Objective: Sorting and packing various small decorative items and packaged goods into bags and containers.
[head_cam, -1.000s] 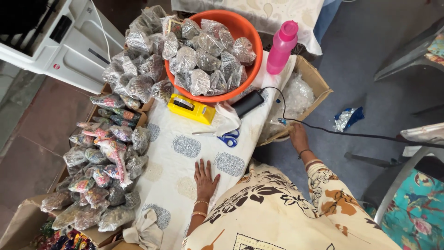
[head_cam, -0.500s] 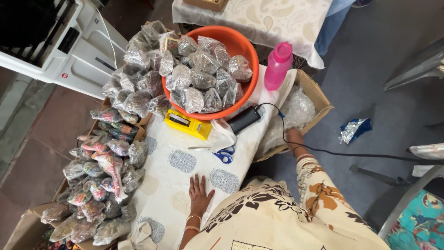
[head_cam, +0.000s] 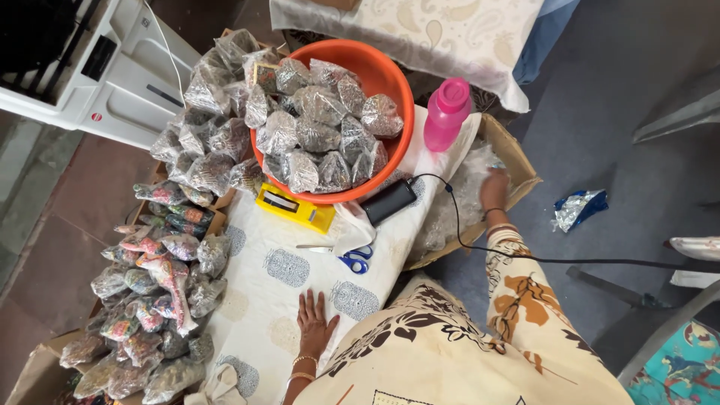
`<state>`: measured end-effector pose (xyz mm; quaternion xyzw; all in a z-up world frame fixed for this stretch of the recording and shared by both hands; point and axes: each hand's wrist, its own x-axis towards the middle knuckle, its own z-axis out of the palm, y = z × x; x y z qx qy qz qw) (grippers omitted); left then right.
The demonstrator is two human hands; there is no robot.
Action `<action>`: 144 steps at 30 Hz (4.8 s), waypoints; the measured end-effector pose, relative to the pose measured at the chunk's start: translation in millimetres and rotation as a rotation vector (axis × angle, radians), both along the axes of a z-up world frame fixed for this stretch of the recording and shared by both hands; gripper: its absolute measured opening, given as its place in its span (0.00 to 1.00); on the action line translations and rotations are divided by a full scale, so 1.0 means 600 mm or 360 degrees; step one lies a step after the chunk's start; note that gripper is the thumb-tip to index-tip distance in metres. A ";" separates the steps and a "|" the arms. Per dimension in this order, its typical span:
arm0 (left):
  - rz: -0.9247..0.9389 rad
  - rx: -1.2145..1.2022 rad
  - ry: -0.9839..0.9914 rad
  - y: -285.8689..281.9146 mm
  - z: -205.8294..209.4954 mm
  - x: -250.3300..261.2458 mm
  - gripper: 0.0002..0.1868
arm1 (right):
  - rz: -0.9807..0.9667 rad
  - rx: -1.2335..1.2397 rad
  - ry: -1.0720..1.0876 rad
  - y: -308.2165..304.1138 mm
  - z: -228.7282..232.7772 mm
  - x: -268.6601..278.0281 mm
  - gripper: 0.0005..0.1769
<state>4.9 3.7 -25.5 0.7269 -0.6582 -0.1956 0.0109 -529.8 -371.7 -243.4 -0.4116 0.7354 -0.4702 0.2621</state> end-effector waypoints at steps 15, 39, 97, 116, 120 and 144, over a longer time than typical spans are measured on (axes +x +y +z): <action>0.0022 0.0013 -0.0027 0.001 0.004 -0.002 0.47 | 0.0762 0.0444 0.0048 0.209 0.158 0.151 0.19; 0.0348 -0.0006 0.1363 -0.071 0.032 -0.071 0.15 | 0.0585 0.0432 -0.1425 0.378 0.199 0.164 0.15; 0.1492 -0.0648 0.2134 0.021 0.004 0.039 0.27 | 0.2124 -0.0561 0.0409 0.368 0.488 0.586 0.12; 0.1324 -0.0711 0.1534 0.075 -0.004 0.091 0.36 | 0.2672 0.0113 0.0766 0.387 0.496 0.584 0.10; 0.1401 -0.0642 0.1521 0.060 -0.014 0.094 0.27 | 0.2549 -0.0005 0.0799 0.383 0.508 0.619 0.12; 0.1468 -0.0967 0.2839 0.101 0.127 0.071 0.26 | 0.2994 0.0676 -0.0207 0.424 0.441 0.622 0.18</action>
